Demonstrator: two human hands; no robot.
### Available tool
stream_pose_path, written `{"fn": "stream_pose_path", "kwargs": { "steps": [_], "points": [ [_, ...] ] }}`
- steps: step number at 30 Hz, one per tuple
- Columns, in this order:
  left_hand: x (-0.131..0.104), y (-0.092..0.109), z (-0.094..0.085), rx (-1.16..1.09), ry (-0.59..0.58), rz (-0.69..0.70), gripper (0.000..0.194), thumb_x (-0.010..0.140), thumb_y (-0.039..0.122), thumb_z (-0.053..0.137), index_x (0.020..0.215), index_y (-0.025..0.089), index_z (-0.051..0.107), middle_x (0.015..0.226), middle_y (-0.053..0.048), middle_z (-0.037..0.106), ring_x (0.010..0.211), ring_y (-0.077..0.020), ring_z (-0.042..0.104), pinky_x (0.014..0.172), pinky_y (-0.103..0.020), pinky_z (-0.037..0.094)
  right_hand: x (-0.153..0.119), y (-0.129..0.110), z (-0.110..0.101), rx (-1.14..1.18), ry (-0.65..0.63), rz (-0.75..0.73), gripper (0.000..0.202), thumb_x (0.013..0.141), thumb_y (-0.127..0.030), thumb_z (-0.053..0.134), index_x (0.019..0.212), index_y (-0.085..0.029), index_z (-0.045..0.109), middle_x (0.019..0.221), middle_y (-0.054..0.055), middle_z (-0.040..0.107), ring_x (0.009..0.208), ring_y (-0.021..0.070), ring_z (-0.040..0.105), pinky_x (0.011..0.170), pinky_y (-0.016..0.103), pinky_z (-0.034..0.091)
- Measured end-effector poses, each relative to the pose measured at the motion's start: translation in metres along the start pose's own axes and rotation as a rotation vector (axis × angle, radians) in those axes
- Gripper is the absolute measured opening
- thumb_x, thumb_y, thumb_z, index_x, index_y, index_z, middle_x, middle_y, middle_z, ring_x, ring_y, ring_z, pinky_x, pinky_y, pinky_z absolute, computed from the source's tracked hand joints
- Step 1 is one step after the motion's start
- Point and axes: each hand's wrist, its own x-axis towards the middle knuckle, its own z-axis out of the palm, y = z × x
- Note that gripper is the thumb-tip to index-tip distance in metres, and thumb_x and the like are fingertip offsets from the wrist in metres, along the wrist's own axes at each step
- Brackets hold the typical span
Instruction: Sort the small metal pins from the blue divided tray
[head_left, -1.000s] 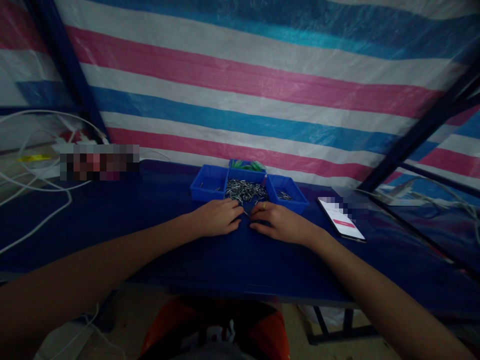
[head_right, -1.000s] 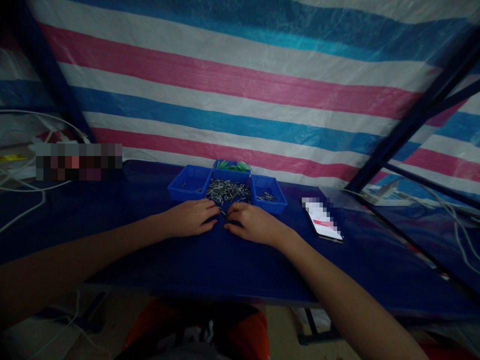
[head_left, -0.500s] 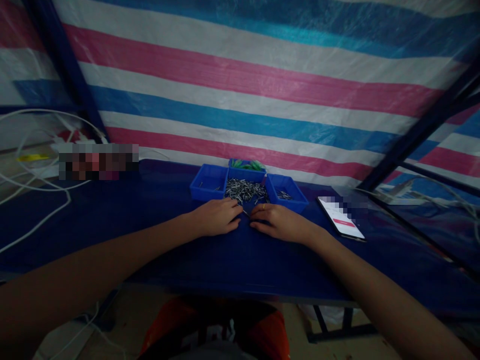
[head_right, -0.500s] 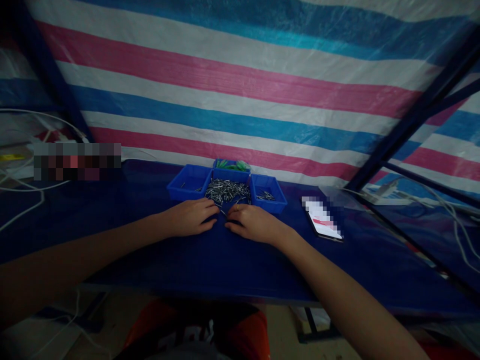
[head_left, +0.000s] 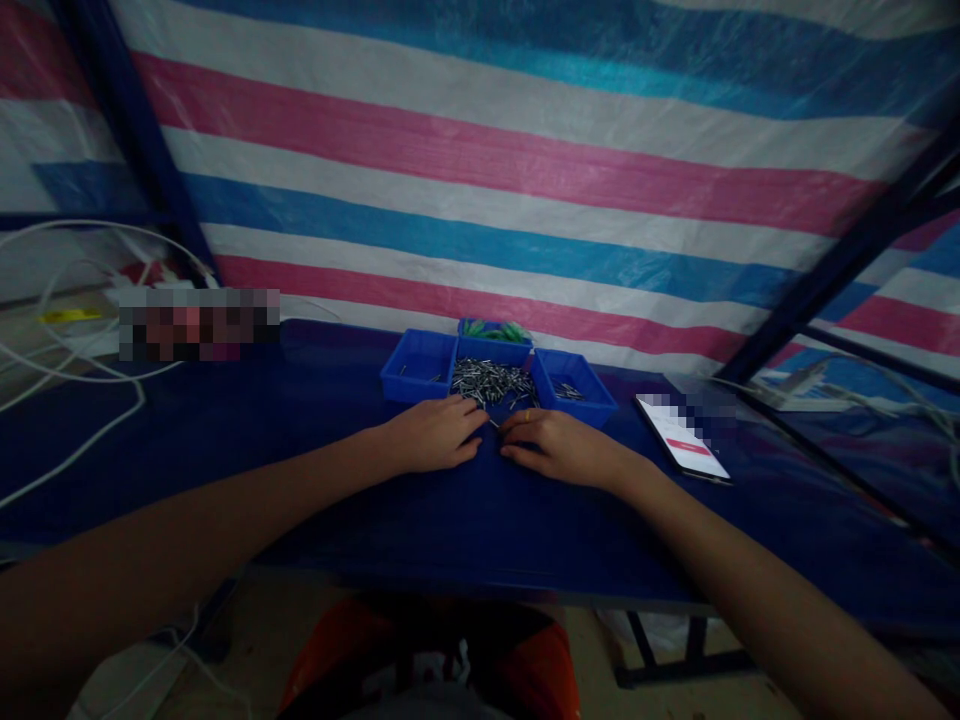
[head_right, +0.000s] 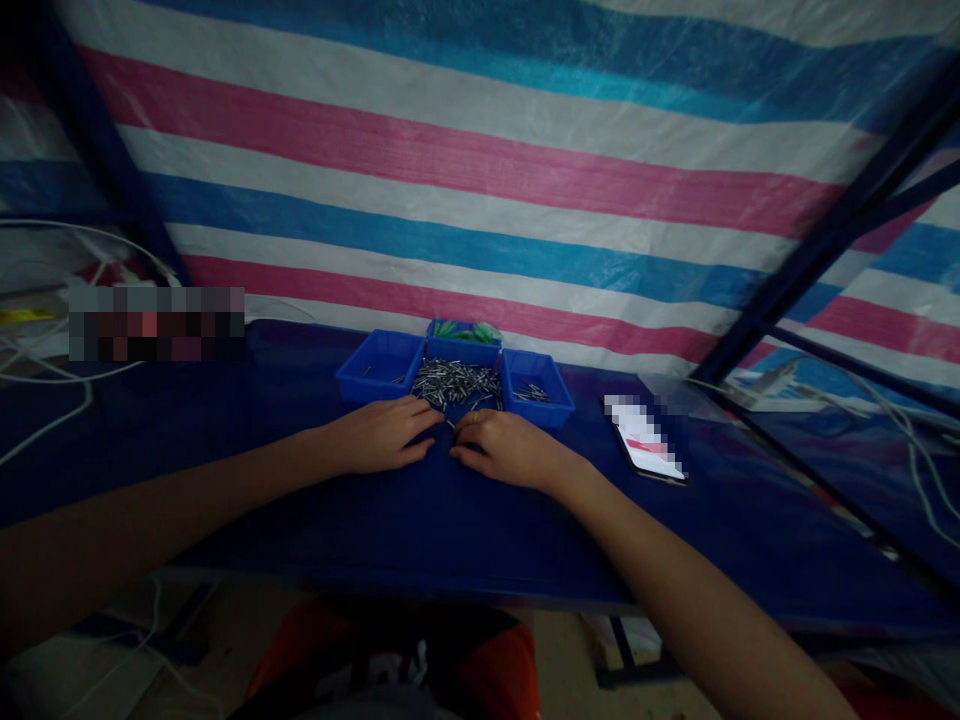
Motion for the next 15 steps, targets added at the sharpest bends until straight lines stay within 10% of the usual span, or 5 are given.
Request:
{"fn": "stream_pose_path", "kwargs": {
  "steps": [15],
  "points": [
    [-0.0005,-0.0004,-0.0001,0.053,0.010,0.041,0.022,0.088,0.029,0.042,0.100,0.017,0.055,0.093,-0.006,0.057,0.088,-0.0187,0.054,0.076,-0.030,0.045,-0.0002,-0.0011,0.0015,-0.012,0.008,-0.037,0.024,0.088,-0.024,0.047,0.102,-0.014,0.064,0.106,0.010,0.061,0.096,0.0173,0.058,0.088,0.032,0.045]
  ]
}}
